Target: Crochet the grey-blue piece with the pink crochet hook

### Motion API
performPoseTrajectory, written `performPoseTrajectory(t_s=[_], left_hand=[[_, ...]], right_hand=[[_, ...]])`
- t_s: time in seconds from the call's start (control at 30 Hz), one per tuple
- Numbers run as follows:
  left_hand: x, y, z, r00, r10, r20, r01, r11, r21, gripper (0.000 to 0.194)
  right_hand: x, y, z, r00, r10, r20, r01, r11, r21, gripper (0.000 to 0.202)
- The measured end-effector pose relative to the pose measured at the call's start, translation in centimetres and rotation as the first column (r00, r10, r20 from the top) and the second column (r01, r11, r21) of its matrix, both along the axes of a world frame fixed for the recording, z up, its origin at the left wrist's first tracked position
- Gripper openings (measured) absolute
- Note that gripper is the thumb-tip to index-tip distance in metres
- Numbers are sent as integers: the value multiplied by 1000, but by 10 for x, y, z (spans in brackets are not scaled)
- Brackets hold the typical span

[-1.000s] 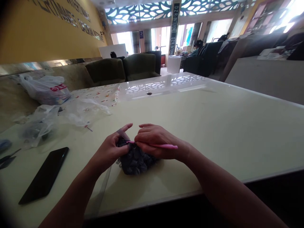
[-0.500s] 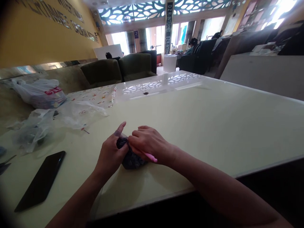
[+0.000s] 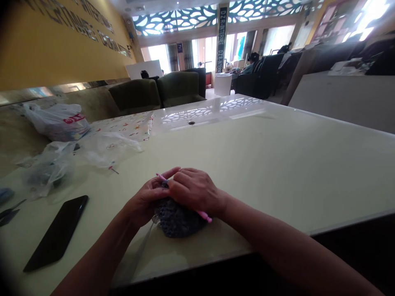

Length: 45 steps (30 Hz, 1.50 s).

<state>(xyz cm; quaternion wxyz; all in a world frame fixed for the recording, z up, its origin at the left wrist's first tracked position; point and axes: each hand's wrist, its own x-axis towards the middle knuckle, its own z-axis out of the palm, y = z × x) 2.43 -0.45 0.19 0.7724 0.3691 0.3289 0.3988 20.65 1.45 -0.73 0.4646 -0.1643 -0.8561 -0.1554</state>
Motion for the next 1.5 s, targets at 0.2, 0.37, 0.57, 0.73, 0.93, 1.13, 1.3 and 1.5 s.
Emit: performPoseTrajectory(t_s=[0.2, 0.37, 0.57, 0.73, 0.93, 1.13, 1.3, 1.5], left_hand=[[-8, 4, 5, 998, 53, 26, -53, 998, 23, 75], [-10, 6, 7, 988, 149, -49, -146, 987, 61, 70], [-15, 8, 6, 969, 185, -165, -160, 975, 156, 51], [-9, 6, -1, 958, 220, -186, -170, 953, 252, 46], [1, 0, -9, 970, 187, -155, -135, 944, 301, 47], [-21, 10, 5, 667, 429, -609, 249, 642, 725, 40], [-33, 13, 9, 397, 701, -592, 339, 487, 805, 38], [-20, 6, 23, 831, 272, -485, 90, 795, 599, 42]], right_hand=[[13, 9, 11, 995, 92, 44, -85, 987, -139, 11], [19, 10, 18, 990, 122, 69, -104, 969, -224, 12], [29, 12, 31, 931, 318, -181, -354, 659, -663, 18], [22, 13, 23, 894, 256, -367, -445, 418, -792, 17], [1, -1, 5, 892, 55, -449, -426, 431, -795, 12], [8, -2, 16, 872, -86, -482, -391, 470, -791, 17], [12, 1, 19, 846, -134, -517, -408, 464, -787, 19], [13, 1, 22, 837, -134, -530, -396, 519, -757, 19]])
